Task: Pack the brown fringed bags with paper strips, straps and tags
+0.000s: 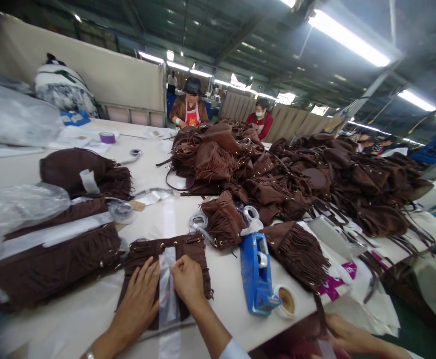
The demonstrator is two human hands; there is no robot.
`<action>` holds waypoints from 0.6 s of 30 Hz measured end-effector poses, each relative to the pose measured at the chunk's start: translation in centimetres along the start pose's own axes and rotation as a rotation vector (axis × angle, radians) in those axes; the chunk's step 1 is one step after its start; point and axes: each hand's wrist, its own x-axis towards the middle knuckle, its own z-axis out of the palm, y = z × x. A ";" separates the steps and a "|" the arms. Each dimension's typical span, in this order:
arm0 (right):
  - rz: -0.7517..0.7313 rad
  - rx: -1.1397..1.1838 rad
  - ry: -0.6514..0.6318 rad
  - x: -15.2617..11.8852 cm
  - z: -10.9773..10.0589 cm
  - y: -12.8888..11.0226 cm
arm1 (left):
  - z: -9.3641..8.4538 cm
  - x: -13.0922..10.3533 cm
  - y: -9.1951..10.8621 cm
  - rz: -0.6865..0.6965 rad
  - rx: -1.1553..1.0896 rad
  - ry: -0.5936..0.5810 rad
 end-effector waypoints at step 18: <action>-0.052 -0.133 -0.134 1.2 0.2 2.1 | -5.1 0.2 -0.3 -0.119 -0.544 -0.210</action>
